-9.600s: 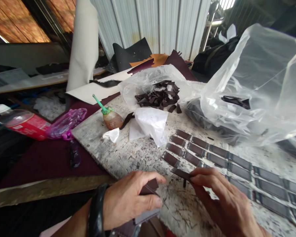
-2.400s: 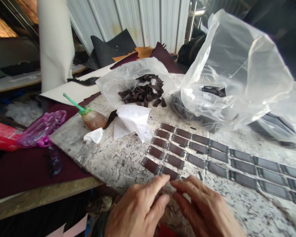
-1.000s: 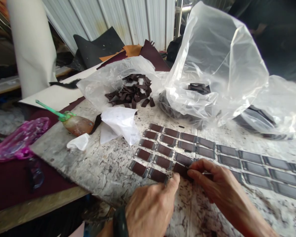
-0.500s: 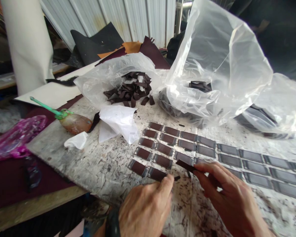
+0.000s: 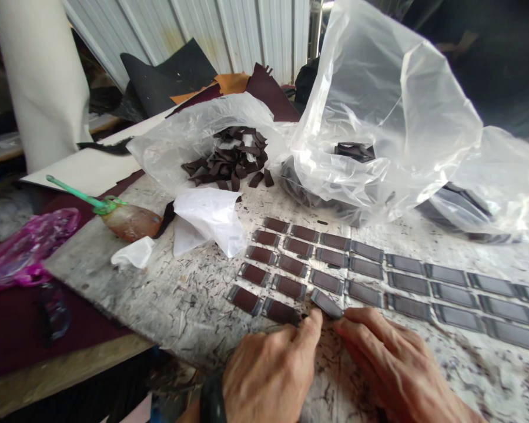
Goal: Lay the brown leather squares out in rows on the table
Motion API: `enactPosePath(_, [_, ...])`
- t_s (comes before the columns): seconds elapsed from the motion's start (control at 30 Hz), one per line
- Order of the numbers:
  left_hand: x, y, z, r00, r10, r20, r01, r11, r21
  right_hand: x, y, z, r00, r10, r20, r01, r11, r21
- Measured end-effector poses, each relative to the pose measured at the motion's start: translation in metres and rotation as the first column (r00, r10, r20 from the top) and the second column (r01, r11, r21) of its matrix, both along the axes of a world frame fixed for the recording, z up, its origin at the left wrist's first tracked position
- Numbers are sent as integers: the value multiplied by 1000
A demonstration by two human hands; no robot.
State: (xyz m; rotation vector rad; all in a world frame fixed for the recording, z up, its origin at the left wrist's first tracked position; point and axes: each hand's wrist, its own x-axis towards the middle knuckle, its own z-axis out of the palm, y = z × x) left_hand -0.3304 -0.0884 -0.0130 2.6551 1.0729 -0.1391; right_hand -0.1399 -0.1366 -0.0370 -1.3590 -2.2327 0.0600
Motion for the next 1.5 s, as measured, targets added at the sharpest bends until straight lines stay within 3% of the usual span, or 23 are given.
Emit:
enactPosePath(0.13, [1, 1, -1, 1000, 25, 12, -25, 1000, -15, -1, 3, 2, 997, 47, -57, -51, 997, -54])
enactPosePath(0.23, [3, 3, 0, 1000, 18, 9, -18, 1000, -2, 0, 1, 4, 997, 17, -77, -22, 998, -58])
enactPosePath(0.47, [5, 2, 0, 1000, 23, 1, -22, 1000, -19, 9, -9, -11, 997, -60, 56, 53, 992, 112])
enactPosePath(0.73, [7, 0, 7, 995, 10, -99, -18, 996, -85, 16, -15, -17, 999, 22, 46, -23, 1000, 19])
enactPosePath(0.97, [2, -2, 0, 998, -2, -55, 6, 998, 59, 15, -13, -12, 995, -5, 103, -4, 996, 89])
enactPosePath(1.1, [-1, -2, -9, 1000, -19, 2, 19, 989, 150, 10, -8, -11, 1000, 11, 28, -15, 993, 115])
enactPosePath(1.37, [-1, 0, -12, 999, -25, 21, 22, 991, 132, 9, -7, -11, 999, 6, 53, -13, 989, 145])
enactPosePath(1.5, [2, 2, -9, 1000, -4, -17, 6, 996, 93, 5, -1, -11, 998, 32, -53, -26, 993, 118])
